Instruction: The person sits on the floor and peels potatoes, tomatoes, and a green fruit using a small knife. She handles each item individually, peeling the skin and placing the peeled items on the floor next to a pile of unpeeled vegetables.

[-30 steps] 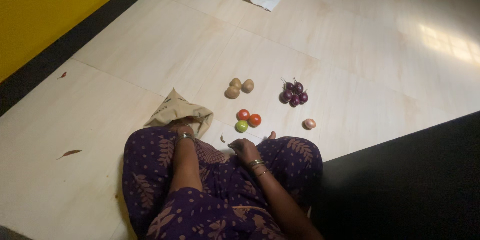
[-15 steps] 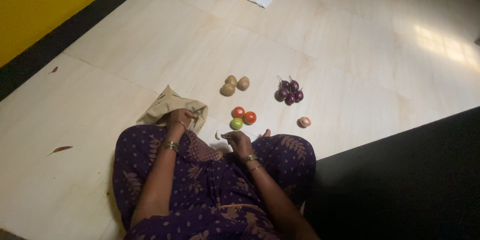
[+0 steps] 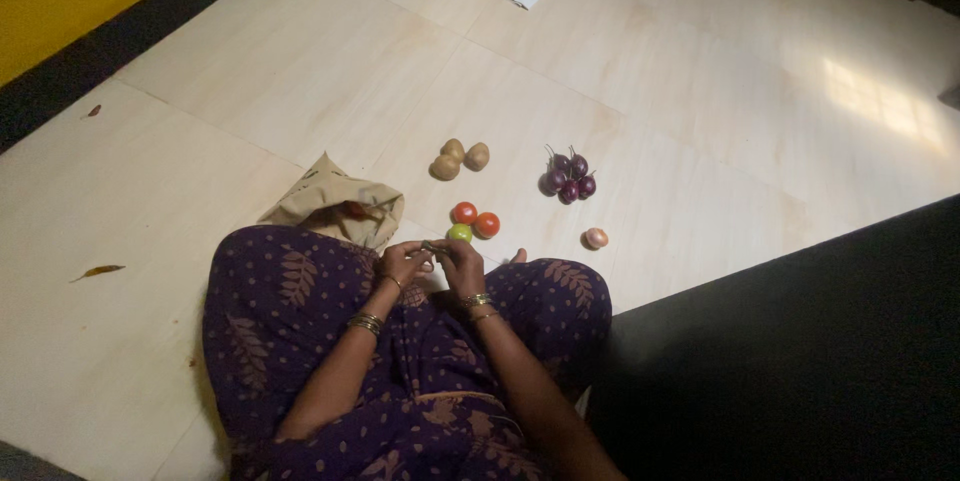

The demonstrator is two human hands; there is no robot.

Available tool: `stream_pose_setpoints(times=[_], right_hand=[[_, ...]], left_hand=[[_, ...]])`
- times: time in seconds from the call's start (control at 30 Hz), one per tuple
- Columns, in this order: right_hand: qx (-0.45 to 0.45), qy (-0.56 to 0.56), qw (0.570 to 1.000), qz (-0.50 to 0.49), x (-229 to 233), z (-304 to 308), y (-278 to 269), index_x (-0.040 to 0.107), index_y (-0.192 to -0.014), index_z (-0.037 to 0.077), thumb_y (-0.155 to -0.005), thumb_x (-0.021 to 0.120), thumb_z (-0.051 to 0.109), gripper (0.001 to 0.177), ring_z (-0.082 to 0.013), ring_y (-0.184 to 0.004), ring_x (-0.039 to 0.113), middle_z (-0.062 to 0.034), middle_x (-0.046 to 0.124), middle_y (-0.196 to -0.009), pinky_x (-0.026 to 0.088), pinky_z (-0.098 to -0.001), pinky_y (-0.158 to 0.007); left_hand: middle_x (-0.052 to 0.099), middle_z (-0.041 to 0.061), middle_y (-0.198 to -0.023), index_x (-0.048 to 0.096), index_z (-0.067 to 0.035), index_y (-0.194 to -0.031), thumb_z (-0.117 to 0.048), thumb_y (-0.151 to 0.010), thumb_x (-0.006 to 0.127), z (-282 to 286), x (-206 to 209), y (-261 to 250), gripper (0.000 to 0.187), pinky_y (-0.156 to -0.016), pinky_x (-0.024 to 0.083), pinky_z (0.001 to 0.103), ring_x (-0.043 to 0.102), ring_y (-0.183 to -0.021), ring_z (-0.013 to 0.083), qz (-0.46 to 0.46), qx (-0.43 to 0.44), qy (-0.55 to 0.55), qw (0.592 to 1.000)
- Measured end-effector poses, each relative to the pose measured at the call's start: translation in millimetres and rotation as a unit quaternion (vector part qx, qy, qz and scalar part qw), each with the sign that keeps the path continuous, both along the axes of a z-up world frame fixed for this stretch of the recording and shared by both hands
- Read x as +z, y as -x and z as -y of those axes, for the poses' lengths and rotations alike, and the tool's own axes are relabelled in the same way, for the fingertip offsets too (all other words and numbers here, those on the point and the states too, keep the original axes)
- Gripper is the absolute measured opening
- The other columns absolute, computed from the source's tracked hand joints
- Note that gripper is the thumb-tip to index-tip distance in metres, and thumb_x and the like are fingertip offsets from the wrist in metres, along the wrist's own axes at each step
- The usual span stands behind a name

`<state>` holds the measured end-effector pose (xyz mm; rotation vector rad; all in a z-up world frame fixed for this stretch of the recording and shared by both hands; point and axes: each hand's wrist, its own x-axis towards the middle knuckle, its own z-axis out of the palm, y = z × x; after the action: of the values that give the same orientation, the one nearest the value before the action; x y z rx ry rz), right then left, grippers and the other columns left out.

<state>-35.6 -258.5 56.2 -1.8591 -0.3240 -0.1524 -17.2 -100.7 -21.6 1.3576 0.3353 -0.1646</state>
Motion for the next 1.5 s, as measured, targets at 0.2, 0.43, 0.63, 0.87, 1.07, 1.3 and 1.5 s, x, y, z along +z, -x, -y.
stream_pose_setpoints(times=[0.2,0.43,0.63,0.87,1.07,1.3,1.5], right_hand=[[0.027,-0.009,0.999,-0.018,-5.5,-3.0,-2.2,0.074,-0.108,0.003,-0.089,0.069,-0.002,0.021,-0.019,-0.094,0.077,-0.012,0.077,-0.105,0.062,-0.0299,-0.082],[0.052,0.037,0.997,-0.043,-3.5,3.9,0.7,0.075,-0.109,0.003,-0.088,0.067,-0.002,0.022,-0.0181,-0.089,0.078,-0.0105,0.078,-0.1,0.061,-0.029,-0.077],[0.056,0.098,0.992,-0.059,0.9,6.2,1.4,0.076,-0.109,0.004,-0.085,0.071,-0.002,0.025,-0.018,-0.088,0.077,-0.0113,0.079,-0.1,0.06,-0.0299,-0.076],[-0.015,0.058,0.998,-0.015,-4.1,4.0,1.7,0.077,-0.107,0.006,-0.087,0.071,-0.002,0.022,-0.0187,-0.088,0.078,-0.0118,0.078,-0.099,0.062,-0.0297,-0.079],[0.026,0.141,0.989,0.018,-9.1,6.6,-0.6,0.076,-0.105,0.003,-0.081,0.075,-0.002,0.025,-0.0247,-0.09,0.075,-0.0141,0.077,-0.1,0.059,-0.0333,-0.078],[0.03,0.048,0.998,-0.023,-7.8,6.9,0.7,0.072,-0.107,0.007,-0.087,0.069,0.001,0.022,-0.0219,-0.096,0.078,-0.0103,0.077,-0.103,0.061,-0.0324,-0.084],[0.041,0.164,0.985,0.037,-6.8,7.0,-0.7,0.077,-0.103,0.009,-0.082,0.074,0.002,0.023,-0.0317,-0.092,0.073,-0.0142,0.075,-0.1,0.058,-0.0393,-0.08]], left_hand=[[0.072,0.004,-0.117,0.064,-0.007,-0.135,-0.001,-0.092,0.064,-4.0,-1.0,3.5,0.044,-0.077,0.061,0.026,0.074,-0.097,0.016,0.047,-0.056,0.072,0.995],[0.071,0.009,-0.116,0.064,-0.005,-0.14,0.005,-0.092,0.064,-3.1,-2.1,8.6,0.049,-0.073,0.058,0.026,0.071,-0.092,0.0177,0.058,-0.043,0.095,0.993],[0.073,0.005,-0.115,0.064,-0.004,-0.136,0.004,-0.09,0.064,-5.1,1.9,9.1,0.047,-0.071,0.061,0.022,0.073,-0.088,0.012,0.075,-0.04,0.039,0.996],[0.076,0.009,-0.099,0.07,-0.001,-0.13,-0.003,-0.091,0.076,-4.0,2.3,7.8,0.04,-0.063,0.053,0.025,0.065,-0.076,0.0151,0.071,-0.045,0.015,0.996],[0.075,-0.001,-0.104,0.071,-0.005,-0.126,-0.005,-0.086,0.071,-4.2,1.6,9.5,0.04,-0.075,0.062,0.022,0.073,-0.089,0.0091,0.026,-0.018,0.089,0.996],[0.073,0.004,-0.091,0.071,0.001,-0.127,0.0,-0.083,0.08,-1.7,1.8,8.2,0.045,-0.064,0.054,0.022,0.064,-0.072,0.0093,0.055,-0.026,-0.013,0.998],[0.075,0.003,-0.094,0.068,0.002,-0.128,0.005,-0.078,0.076,2.0,1.8,6.1,0.051,-0.067,0.057,0.021,0.068,-0.076,0.0078,0.065,-0.019,0.042,0.997]])
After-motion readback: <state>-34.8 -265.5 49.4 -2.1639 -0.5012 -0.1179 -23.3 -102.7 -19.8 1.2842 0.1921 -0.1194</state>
